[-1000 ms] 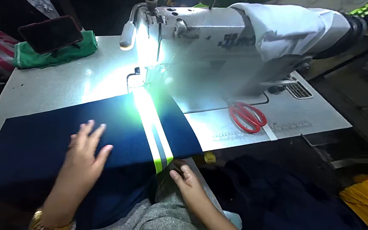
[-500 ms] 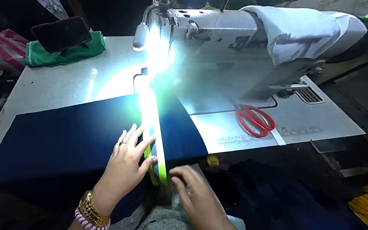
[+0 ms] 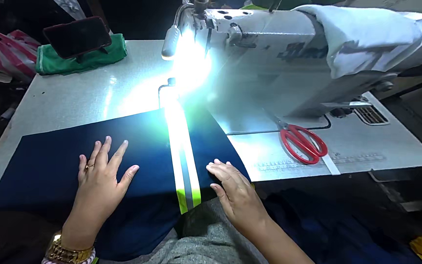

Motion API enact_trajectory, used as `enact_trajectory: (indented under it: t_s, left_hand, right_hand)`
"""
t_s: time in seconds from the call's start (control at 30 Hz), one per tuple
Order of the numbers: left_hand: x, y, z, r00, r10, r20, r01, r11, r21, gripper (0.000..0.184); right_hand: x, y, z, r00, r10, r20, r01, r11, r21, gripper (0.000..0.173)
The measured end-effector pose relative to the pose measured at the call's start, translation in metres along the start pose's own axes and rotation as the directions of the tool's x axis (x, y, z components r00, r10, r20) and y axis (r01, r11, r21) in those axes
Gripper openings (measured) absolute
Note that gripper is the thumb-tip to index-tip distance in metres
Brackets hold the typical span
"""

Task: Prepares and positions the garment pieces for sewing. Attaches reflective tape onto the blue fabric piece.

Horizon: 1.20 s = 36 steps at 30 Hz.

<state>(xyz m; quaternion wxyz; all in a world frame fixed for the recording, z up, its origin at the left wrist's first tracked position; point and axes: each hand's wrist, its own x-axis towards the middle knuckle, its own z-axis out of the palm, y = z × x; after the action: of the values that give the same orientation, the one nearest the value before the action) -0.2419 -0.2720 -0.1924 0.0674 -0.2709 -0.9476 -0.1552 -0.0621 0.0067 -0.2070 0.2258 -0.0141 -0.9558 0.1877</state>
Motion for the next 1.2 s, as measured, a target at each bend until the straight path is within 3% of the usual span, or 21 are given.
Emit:
enact_trajectory:
  t_s: [0.1,0.17,0.27,0.67,0.87,0.97,1.1,1.2]
  left_hand:
    - [0.002,0.033,0.003,0.988,0.142,-0.058,-0.148,0.981,-0.126,0.056]
    - [-0.001,0.065,0.010,0.960,0.279,-0.026,-0.277,0.928,-0.248,0.053]
    - [-0.004,0.088,0.023,0.927,0.376,0.003,-0.356,0.882,-0.308,0.051]
    - [-0.006,0.080,0.025,0.946,0.319,0.048,-0.284,0.893,-0.350,0.050]
    - [-0.014,0.090,0.019,0.882,0.452,-0.132,-0.471,0.846,-0.250,0.024]
    - [-0.019,0.095,-0.005,0.884,0.464,-0.056,-0.462,0.849,-0.256,0.025]
    - [-0.035,0.089,0.008,0.887,0.462,-0.010,-0.453,0.863,-0.223,0.026]
    - [-0.037,0.095,0.005,0.915,0.399,0.060,-0.368,0.886,-0.283,0.028]
  right_hand:
    - [-0.001,-0.003,-0.002,1.000,0.008,0.011,-0.008,1.000,0.005,0.038]
    - [-0.002,-0.010,-0.002,1.000,0.006,0.008,-0.007,0.999,0.046,0.035]
    - [-0.002,-0.018,-0.002,0.999,-0.034,0.005,0.033,0.992,0.119,0.030]
    - [-0.003,-0.016,0.001,0.996,-0.084,0.032,0.082,0.994,0.069,0.029]
    - [0.000,-0.020,0.002,0.993,-0.115,0.025,0.115,0.993,0.015,0.028]
    - [0.003,-0.027,0.001,0.993,-0.110,0.050,0.110,0.994,0.006,0.025]
    - [0.004,-0.029,-0.005,0.989,-0.095,0.109,0.096,0.995,-0.006,0.025]
    - [0.009,-0.029,-0.008,0.984,-0.081,0.158,0.081,0.997,0.003,0.025]
